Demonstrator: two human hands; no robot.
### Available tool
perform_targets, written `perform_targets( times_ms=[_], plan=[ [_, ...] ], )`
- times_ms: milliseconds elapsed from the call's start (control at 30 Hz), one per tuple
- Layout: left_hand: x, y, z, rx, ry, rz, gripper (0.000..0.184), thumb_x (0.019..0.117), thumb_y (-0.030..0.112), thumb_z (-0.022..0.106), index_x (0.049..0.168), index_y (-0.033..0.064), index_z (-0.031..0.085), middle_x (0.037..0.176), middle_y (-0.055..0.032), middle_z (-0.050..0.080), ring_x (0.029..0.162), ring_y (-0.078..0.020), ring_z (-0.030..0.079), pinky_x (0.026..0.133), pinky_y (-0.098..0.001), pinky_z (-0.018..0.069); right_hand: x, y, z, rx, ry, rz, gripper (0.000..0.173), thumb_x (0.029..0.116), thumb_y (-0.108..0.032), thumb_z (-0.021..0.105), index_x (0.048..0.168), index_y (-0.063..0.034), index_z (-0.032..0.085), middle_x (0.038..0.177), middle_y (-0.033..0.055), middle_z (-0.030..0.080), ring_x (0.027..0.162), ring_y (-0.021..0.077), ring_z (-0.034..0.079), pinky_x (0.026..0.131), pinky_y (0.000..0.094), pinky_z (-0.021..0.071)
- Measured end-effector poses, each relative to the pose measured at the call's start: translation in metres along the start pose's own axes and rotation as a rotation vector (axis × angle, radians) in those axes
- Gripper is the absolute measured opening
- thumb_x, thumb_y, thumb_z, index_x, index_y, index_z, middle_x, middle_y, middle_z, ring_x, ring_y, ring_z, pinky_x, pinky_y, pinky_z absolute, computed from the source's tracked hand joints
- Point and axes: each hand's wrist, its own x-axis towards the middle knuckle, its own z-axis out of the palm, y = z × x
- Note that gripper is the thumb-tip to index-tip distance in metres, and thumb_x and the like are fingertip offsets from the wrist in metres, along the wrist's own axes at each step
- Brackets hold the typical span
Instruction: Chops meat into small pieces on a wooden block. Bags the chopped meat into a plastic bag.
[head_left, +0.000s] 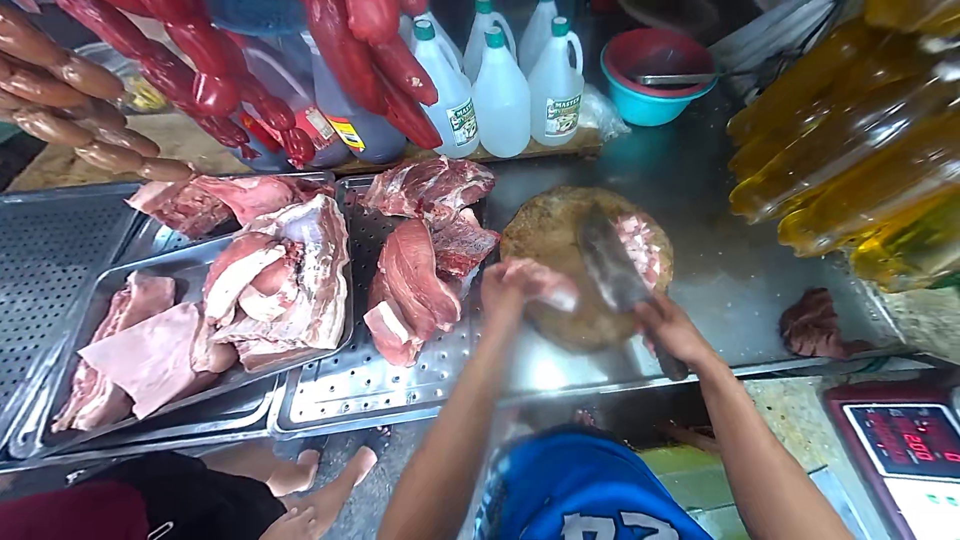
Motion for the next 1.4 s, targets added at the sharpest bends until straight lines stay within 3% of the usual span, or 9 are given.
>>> perform_targets(
  times_ms=[133, 267, 500, 633, 767, 833, 900, 1033, 1400],
  plan=[
    [0.041, 0.001, 0.032, 0.454, -0.258, 0.172, 0.044, 0.0926, 0.015, 0.075, 0.132, 0.0039, 0.058, 0.12, -0.0171, 0.068, 0.103, -0.0274, 0.07, 0.089, -0.0475, 0.0594, 0.008, -0.035, -0.012, -0.172, 0.168, -0.101, 0.034, 0.1103, -0.027, 0.045, 0.136, -0.0047, 0.048, 0.077, 0.0062, 0.063, 0.051, 0.0151, 0.061, 0.048, 0.0326, 0.0564],
    [0.042, -0.004, 0.045, 0.751, -0.054, 0.255, 0.048, 0.0897, 0.026, 0.077, 0.134, 0.0137, 0.063, 0.141, -0.0196, 0.056, 0.126, -0.0365, 0.058, 0.104, -0.0575, 0.0503, -0.007, -0.05, -0.013, -0.286, 0.427, -0.276, 0.034, 0.1062, -0.028, 0.05, 0.132, -0.0059, 0.052, 0.079, 0.0069, 0.064, 0.055, 0.0169, 0.064, 0.052, 0.0381, 0.0593],
    [0.026, -0.031, 0.053, 0.585, -0.057, 0.168, 0.064, 0.0866, 0.017, 0.079, 0.146, 0.0158, 0.054, 0.141, -0.0203, 0.055, 0.121, -0.0336, 0.061, 0.101, -0.0528, 0.0534, -0.051, -0.026, 0.029, -0.295, 0.441, -0.585, 0.045, 0.1024, -0.024, 0.053, 0.136, 0.0057, 0.051, 0.076, 0.0008, 0.067, 0.056, 0.008, 0.065, 0.053, 0.0288, 0.0601],
    [0.021, -0.027, 0.038, 0.437, -0.048, 0.139, 0.06, 0.0941, 0.011, 0.069, 0.15, 0.0115, 0.048, 0.147, -0.0192, 0.053, 0.117, -0.0291, 0.066, 0.097, -0.0472, 0.0577, -0.076, -0.094, 0.025, -0.252, 0.586, -0.968, 0.045, 0.1034, -0.02, 0.055, 0.131, 0.0145, 0.047, 0.081, 0.0039, 0.069, 0.066, 0.0099, 0.068, 0.062, 0.0322, 0.0628],
    [0.009, -0.028, 0.015, 0.279, 0.196, 0.153, 0.048, 0.0959, 0.005, 0.058, 0.143, 0.0048, 0.047, 0.138, -0.0185, 0.057, 0.1, -0.026, 0.068, 0.082, -0.0437, 0.0594, -0.102, -0.171, 0.013, 0.156, 0.608, -1.231, 0.017, 0.1061, -0.022, 0.045, 0.102, -0.0097, 0.056, 0.072, -0.0014, 0.063, 0.057, 0.0146, 0.063, 0.053, 0.0342, 0.0579],
    [0.006, -0.03, 0.009, 0.212, 0.269, 0.16, 0.046, 0.0949, 0.003, 0.056, 0.14, 0.0041, 0.048, 0.135, -0.0172, 0.058, 0.097, -0.0244, 0.067, 0.079, -0.0425, 0.0583, -0.095, -0.148, 0.032, -0.01, 0.581, -1.145, 0.021, 0.1067, -0.027, 0.045, 0.101, -0.011, 0.058, 0.071, -0.0036, 0.063, 0.059, 0.0095, 0.063, 0.056, 0.0294, 0.0569],
    [0.005, -0.028, 0.01, 0.21, 0.239, 0.181, 0.046, 0.0957, 0.002, 0.057, 0.14, 0.0024, 0.046, 0.133, -0.0183, 0.058, 0.098, -0.0241, 0.067, 0.081, -0.0413, 0.0581, -0.066, -0.076, 0.07, -0.497, 0.533, -0.825, 0.036, 0.1052, -0.024, 0.05, 0.121, 0.0079, 0.057, 0.074, 0.0086, 0.066, 0.06, 0.0172, 0.064, 0.058, 0.037, 0.0576],
    [0.007, -0.03, 0.033, 0.383, -0.028, 0.161, 0.055, 0.0915, 0.011, 0.07, 0.142, 0.0059, 0.049, 0.135, -0.017, 0.059, 0.104, -0.0244, 0.07, 0.088, -0.043, 0.0615, -0.017, -0.026, 0.1, -0.917, 0.093, -0.068, 0.055, 0.1084, -0.032, 0.043, 0.155, -0.0028, 0.036, 0.108, 0.02, 0.071, 0.099, 0.037, 0.072, 0.09, 0.0554, 0.0564],
    [0.021, -0.023, 0.035, 0.613, -0.022, 0.12, 0.045, 0.0852, 0.01, 0.074, 0.128, 0.0071, 0.06, 0.105, -0.0125, 0.071, 0.099, -0.028, 0.07, 0.088, -0.0519, 0.0576, -0.021, 0.027, 0.11, -0.677, 0.363, -0.316, 0.044, 0.1053, -0.027, 0.05, 0.136, 0.0038, 0.054, 0.079, 0.0127, 0.07, 0.071, 0.0282, 0.072, 0.069, 0.0477, 0.0599]
  ],
)
